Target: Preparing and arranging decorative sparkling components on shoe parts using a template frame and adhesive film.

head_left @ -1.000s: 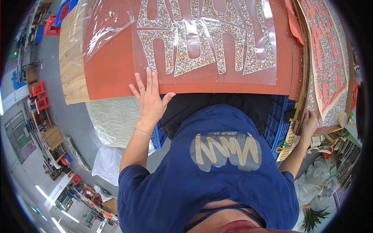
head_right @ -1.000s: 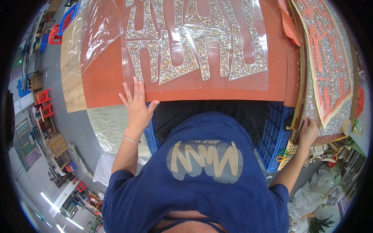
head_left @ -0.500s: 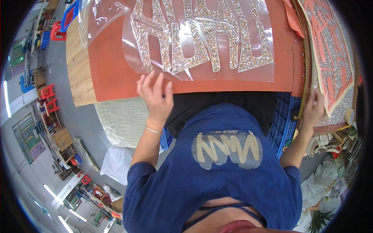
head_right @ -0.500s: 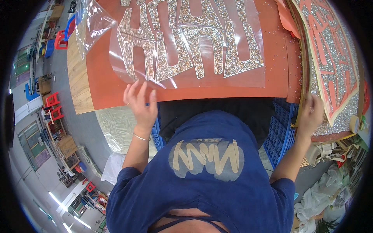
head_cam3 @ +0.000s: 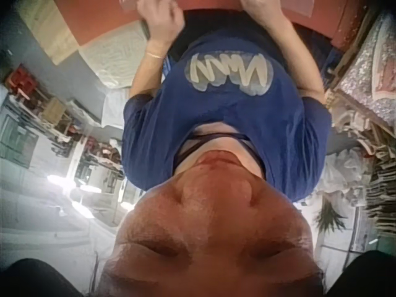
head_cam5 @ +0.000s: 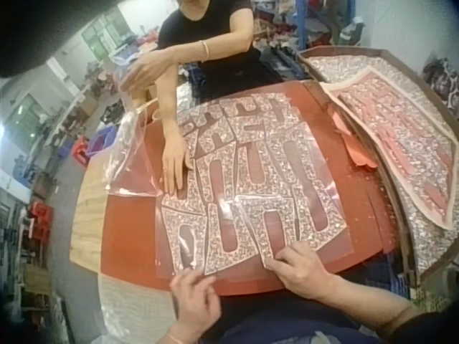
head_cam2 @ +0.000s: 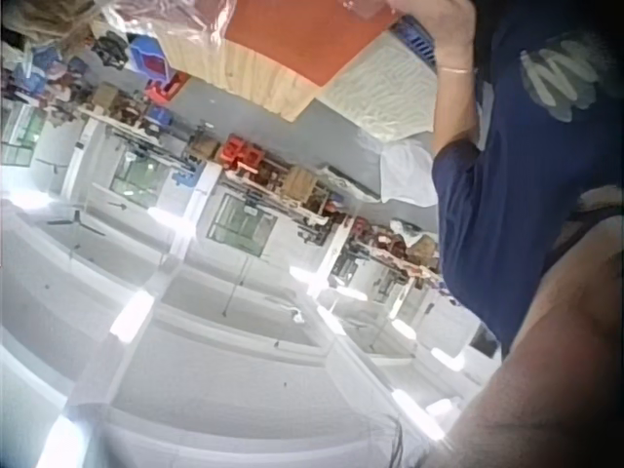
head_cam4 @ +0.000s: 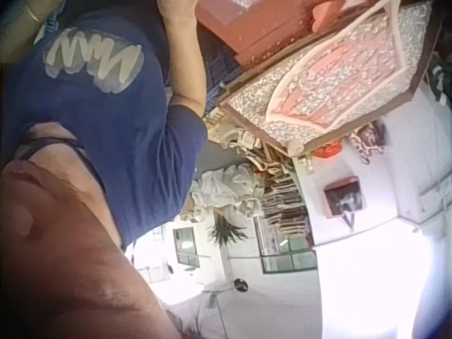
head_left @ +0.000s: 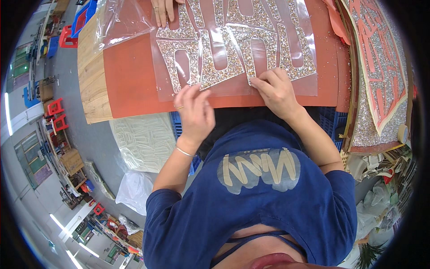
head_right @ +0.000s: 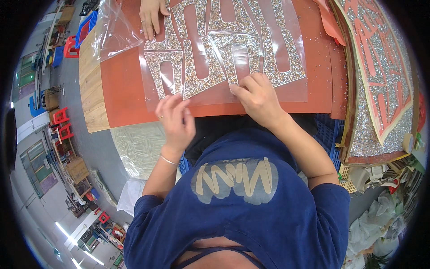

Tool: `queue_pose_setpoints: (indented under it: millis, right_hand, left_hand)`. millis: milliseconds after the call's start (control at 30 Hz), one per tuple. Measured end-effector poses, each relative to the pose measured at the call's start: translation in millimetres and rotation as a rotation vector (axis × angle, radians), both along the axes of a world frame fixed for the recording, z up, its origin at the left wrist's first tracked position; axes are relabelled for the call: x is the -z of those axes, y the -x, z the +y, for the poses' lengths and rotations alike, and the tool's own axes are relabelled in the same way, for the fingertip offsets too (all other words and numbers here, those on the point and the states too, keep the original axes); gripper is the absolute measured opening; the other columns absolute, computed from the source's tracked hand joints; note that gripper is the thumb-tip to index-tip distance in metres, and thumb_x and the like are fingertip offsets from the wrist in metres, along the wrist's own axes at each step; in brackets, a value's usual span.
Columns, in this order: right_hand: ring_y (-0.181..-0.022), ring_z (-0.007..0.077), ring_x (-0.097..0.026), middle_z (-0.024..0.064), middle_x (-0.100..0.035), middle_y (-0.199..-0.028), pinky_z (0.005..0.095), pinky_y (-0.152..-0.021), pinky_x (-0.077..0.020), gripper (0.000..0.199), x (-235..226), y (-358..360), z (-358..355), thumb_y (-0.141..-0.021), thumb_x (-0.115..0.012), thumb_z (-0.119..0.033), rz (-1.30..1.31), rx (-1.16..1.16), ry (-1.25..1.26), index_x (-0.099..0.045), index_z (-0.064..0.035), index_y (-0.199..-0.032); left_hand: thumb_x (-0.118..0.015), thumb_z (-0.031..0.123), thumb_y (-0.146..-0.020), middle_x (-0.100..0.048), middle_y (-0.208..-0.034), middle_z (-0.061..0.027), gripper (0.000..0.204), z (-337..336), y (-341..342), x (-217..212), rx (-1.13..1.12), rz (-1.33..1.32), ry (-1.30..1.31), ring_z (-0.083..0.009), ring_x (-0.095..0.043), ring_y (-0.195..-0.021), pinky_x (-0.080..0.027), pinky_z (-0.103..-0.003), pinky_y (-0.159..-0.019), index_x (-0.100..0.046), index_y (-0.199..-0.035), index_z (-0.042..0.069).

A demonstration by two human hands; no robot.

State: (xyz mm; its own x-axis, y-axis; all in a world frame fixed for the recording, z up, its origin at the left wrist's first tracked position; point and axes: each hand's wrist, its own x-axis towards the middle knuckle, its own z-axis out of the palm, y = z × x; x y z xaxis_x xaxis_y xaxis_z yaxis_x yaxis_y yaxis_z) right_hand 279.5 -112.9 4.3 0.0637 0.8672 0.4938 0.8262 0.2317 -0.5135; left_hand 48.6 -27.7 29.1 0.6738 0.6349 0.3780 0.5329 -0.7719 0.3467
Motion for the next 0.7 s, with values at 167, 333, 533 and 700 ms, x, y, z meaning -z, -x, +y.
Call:
queue_pose_setpoints:
  millis: [167, 333, 533, 700]
  right_hand:
    - [-0.077, 0.0217, -0.05, 0.0038, -0.054, -0.082, 0.0351, -0.069, -0.0407, 0.026, 7.4, 3.9, 2.4, -0.069, -0.065, -0.004, -0.108, -0.014, 0.087, -0.067, -0.0075, -0.095]
    - [-0.081, 0.0237, -0.052, 0.007, -0.054, -0.087, 0.0355, -0.074, -0.0416, 0.032, 3.9, 7.7, -6.4, -0.068, -0.063, -0.005, -0.14, 0.009, 0.087, -0.066, -0.0057, -0.099]
    - [-0.086, 0.0252, -0.055, 0.0103, -0.058, -0.091, 0.0376, -0.078, -0.0431, 0.024, -7.0, -21.3, -48.1, -0.071, -0.063, -0.005, -0.06, 0.142, -0.038, -0.064, -0.0034, -0.096]
    - [-0.085, 0.0275, -0.056, 0.0115, -0.06, -0.091, 0.0356, -0.075, -0.0451, 0.018, -44.1, -97.9, -143.1, -0.081, -0.065, -0.003, -0.167, 0.707, 0.018, -0.067, -0.004, -0.1]
  left_hand:
    - [-0.062, 0.006, -0.076, -0.046, -0.131, -0.0175, 0.039, -12.3, -37.1, 10.8, 0.189, -0.001, 0.107, -0.0374, -0.039, -0.123, -0.031, -0.047, -0.103, -0.055, -0.114, -0.002]
    - [-0.068, 0.013, -0.077, -0.035, -0.141, -0.0233, 0.069, -19.7, -55.9, 19.5, 0.353, 0.046, 0.229, -0.0418, -0.03, -0.132, -0.026, -0.048, -0.108, -0.035, -0.134, -0.008]
    - [-0.065, 0.041, -0.08, -0.032, -0.144, -0.0219, 0.078, -31.4, -71.3, 24.1, 0.359, 0.234, 0.194, -0.0383, -0.024, -0.136, -0.023, -0.049, -0.109, -0.036, -0.135, -0.007]
    - [-0.064, 0.05, -0.078, -0.033, -0.145, -0.0196, 0.083, -30.6, -75.2, 15.4, 0.316, 0.303, 0.15, -0.0434, -0.024, -0.134, -0.023, -0.054, -0.106, -0.038, -0.134, -0.006]
